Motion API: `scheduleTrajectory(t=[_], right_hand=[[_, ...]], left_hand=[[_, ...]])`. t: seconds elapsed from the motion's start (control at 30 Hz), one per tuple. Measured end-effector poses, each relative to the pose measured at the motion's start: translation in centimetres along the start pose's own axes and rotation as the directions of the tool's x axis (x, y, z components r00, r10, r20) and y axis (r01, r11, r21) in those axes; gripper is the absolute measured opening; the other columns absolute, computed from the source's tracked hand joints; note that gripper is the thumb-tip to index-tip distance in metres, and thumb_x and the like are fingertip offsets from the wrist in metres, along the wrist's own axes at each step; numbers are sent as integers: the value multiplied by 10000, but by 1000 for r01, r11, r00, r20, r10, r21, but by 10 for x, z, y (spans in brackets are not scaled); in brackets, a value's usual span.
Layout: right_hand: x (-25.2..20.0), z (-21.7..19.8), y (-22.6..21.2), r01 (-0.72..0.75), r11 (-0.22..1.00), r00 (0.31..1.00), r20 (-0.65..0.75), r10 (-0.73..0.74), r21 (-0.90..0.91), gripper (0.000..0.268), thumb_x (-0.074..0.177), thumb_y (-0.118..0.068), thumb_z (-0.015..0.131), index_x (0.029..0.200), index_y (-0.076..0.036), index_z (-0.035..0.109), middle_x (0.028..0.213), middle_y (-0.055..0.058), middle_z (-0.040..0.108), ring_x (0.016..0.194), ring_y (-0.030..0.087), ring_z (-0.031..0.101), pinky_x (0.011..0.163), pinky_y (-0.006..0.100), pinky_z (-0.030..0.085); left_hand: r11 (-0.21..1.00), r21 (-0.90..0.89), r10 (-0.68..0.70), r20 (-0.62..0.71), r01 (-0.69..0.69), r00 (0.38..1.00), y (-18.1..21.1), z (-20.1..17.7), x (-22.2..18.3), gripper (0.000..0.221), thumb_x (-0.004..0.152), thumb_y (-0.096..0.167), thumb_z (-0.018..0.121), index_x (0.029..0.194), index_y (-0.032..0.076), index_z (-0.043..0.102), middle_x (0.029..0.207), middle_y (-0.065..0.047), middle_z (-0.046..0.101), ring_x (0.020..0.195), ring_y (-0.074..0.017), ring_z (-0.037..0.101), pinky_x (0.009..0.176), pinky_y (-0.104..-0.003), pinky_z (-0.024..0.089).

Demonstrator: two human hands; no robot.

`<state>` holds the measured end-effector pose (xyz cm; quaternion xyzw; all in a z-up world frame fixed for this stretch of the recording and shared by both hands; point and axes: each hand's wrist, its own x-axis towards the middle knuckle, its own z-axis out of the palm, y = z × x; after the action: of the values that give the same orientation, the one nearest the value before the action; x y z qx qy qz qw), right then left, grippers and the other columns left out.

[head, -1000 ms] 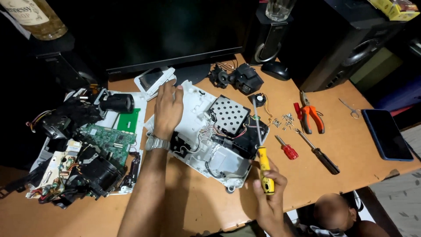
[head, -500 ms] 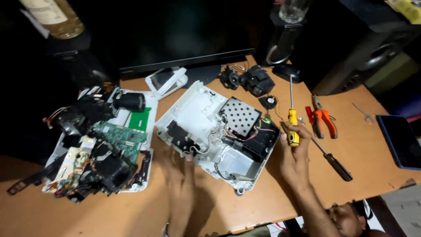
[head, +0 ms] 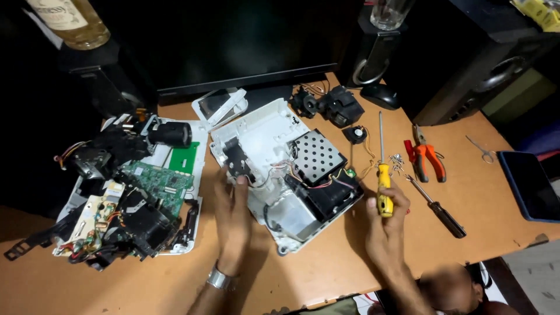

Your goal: Connecting internal wiring and using a screwdriver to assemble components of a disassembled electronic device on a repair bench.

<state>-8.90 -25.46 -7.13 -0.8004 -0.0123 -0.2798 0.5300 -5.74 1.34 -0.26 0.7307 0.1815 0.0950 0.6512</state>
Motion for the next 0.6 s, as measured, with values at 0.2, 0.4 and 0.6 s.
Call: scheduleTrajectory(t=[0.2, 0.4, 0.6], right_hand=[[-29, 4, -4, 36, 997, 999, -26, -34, 74, 259, 1046, -188, 518, 1281, -153, 414, 1465, 190, 415, 1512, 331, 337, 1223, 455, 277], [-38, 9, -11, 35, 972, 993, 98, -59, 231, 268, 1036, -224, 529, 1276, -208, 409, 1542, 258, 382, 1442, 366, 398, 1160, 477, 342], [-32, -6, 5, 24, 973, 997, 68, -41, 231, 317, 1028, -227, 537, 1300, -128, 408, 1418, 226, 471, 1340, 338, 516, 1091, 422, 445]], left_hand=[[1000, 10, -16, 15, 16, 1000, 21, 7, 18, 775, 868, 620, 432, 1515, 195, 408, 1571, -89, 500, 1415, -260, 503, 1110, -410, 423], [983, 143, 99, 100, -113, 990, 17, 9, 50, 907, 877, 697, 326, 1563, 103, 315, 1649, -146, 349, 1469, -325, 404, 1148, -483, 335], [972, 217, 65, 118, -90, 991, 21, 4, 57, 824, 939, 612, 299, 1568, 81, 300, 1655, -162, 328, 1463, -334, 419, 1145, -504, 335]])
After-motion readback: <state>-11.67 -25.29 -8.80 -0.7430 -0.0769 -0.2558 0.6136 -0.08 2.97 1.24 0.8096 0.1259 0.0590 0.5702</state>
